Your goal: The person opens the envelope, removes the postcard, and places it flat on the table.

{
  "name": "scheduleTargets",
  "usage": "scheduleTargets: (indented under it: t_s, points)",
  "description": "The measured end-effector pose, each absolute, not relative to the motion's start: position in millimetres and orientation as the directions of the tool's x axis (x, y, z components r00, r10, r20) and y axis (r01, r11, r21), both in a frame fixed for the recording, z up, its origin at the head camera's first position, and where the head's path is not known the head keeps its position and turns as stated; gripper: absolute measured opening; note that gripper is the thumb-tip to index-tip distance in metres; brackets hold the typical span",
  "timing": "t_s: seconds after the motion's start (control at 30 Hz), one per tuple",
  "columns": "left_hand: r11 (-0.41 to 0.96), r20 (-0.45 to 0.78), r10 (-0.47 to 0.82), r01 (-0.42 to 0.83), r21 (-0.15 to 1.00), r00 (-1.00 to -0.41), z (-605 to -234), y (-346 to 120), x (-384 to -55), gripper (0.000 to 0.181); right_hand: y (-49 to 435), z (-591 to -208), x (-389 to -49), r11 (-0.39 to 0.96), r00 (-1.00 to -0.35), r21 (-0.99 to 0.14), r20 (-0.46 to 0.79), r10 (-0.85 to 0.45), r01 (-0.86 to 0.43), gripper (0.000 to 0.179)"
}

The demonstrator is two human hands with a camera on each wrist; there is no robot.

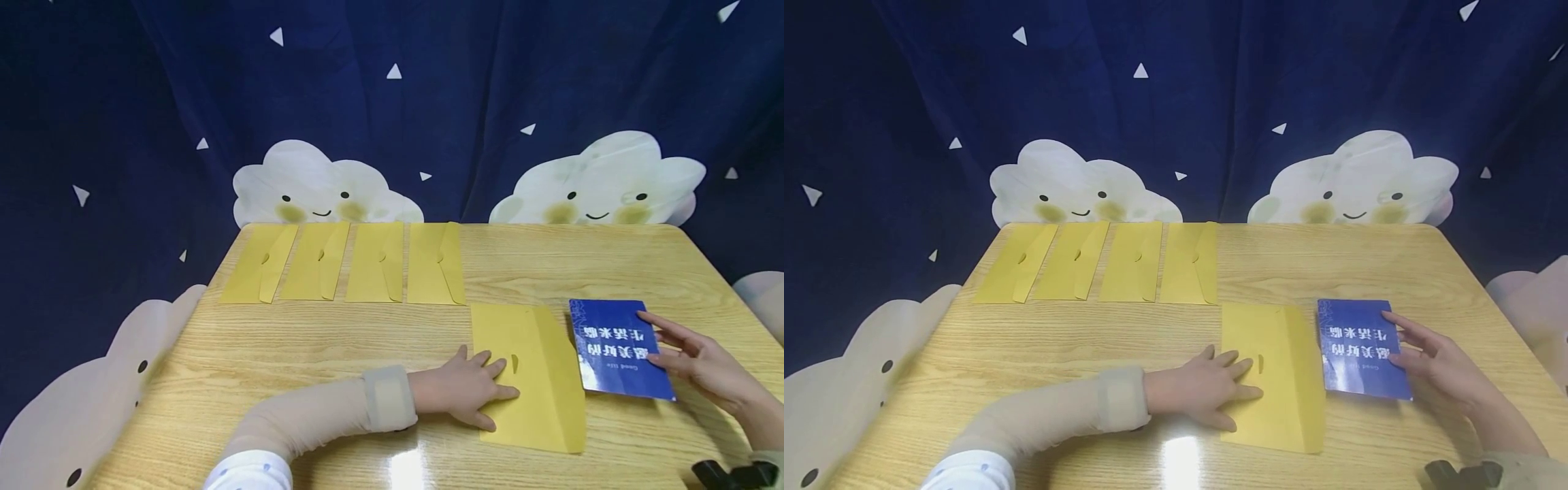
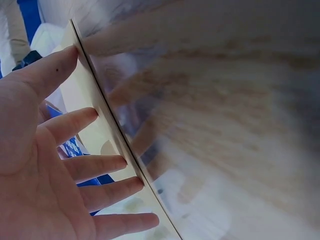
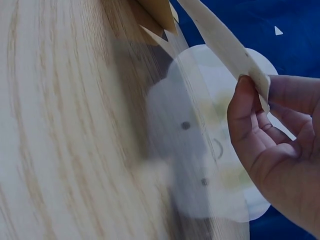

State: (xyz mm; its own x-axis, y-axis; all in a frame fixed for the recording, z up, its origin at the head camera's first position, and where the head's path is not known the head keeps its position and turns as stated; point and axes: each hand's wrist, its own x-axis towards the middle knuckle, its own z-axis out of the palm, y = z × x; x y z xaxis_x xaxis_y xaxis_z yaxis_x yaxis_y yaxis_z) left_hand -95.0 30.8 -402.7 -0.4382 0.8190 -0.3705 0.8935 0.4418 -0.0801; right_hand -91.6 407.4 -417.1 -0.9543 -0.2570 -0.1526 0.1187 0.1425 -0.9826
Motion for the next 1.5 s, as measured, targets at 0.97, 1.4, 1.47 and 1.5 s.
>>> scheduleTargets:
  t_s: [0.97,1.4,1.47,1.5]
  points:
    - [0.496,-0.390,0.785,0.865,-0.069,-0.481,-410.4,61.1,-112.0,0.068,429.5,-421.8,-113.3,0.088,-0.963,-0.984,-0.171,-0.206,0.156,0.063]
    - [0.505,-0.405,0.765,0.857,-0.106,-0.501,-411.4,77.0,-123.7,0.068,439.0,-424.8,-126.0,0.182,-0.970,-0.969,-0.196,-0.145,0.168,0.067]
    - [0.511,-0.405,0.764,0.854,-0.099,-0.503,-412.2,79.3,-126.2,0.068,441.0,-425.8,-127.9,0.204,-0.971,-0.964,-0.201,-0.133,0.172,0.067]
    - [0.513,-0.405,0.763,0.853,-0.095,-0.504,-412.2,80.2,-127.4,0.068,441.9,-426.4,-128.8,0.219,-0.971,-0.960,-0.203,-0.123,0.173,0.067]
